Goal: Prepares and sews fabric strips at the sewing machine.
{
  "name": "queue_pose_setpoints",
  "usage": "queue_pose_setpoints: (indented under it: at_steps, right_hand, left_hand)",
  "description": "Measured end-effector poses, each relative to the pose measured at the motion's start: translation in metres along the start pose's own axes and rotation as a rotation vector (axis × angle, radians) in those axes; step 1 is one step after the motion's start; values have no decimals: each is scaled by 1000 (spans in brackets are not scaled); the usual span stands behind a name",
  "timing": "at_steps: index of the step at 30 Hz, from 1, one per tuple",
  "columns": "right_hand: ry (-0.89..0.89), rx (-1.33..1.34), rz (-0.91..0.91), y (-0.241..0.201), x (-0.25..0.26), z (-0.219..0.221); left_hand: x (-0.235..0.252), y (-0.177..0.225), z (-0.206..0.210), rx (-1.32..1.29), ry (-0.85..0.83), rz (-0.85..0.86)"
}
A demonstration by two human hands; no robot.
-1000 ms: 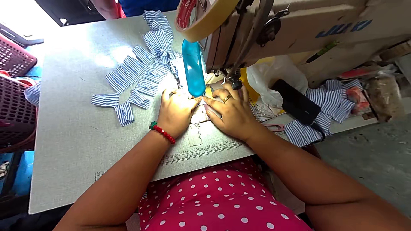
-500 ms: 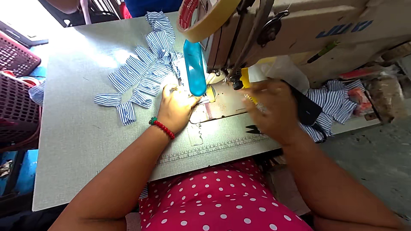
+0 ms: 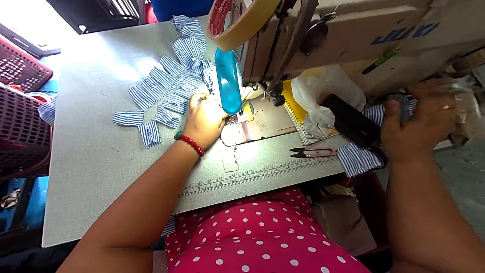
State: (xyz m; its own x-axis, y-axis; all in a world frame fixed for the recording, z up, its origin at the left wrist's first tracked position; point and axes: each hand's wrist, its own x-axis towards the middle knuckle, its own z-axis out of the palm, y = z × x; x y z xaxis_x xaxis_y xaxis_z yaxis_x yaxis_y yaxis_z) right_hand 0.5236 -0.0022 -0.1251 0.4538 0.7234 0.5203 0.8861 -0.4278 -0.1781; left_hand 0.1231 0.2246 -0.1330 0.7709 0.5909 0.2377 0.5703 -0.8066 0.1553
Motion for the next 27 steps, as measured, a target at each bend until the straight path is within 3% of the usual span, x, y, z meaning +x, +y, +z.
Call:
queue_pose_setpoints:
  at_steps: [3, 9, 12, 16, 18, 21, 23, 26, 27]
  right_hand:
    - [25, -49, -23, -1, 0, 1]
    - [-145, -41, -53, 5, 2, 2]
    - [-79, -26, -51, 8, 7, -11]
    - [-25, 118, -24, -24, -3, -32]
    - [-37, 237, -105, -56, -20, -43]
    - [-305, 336, -338, -93, -52, -49]
    - [-493, 322, -419, -104, -63, -45]
    - [-497, 320, -467, -105, -71, -37]
    - [-467, 305, -486, -104, -72, -36]
  left_hand:
    - [2, -2, 2, -18, 12, -10]
    - [0, -2, 3, -16, 39, 6]
    - [-1, -3, 4, 3, 21, 15]
    - [0, 0, 1, 10, 0, -10]
    - [4, 2, -1, -9, 13, -21]
    - [-2, 8, -11, -53, -68, -63]
    - [-14, 9, -14, -123, 30, -57]
    - [-57, 30, -45, -335, 235, -27]
    - [-83, 42, -65, -489, 209, -33]
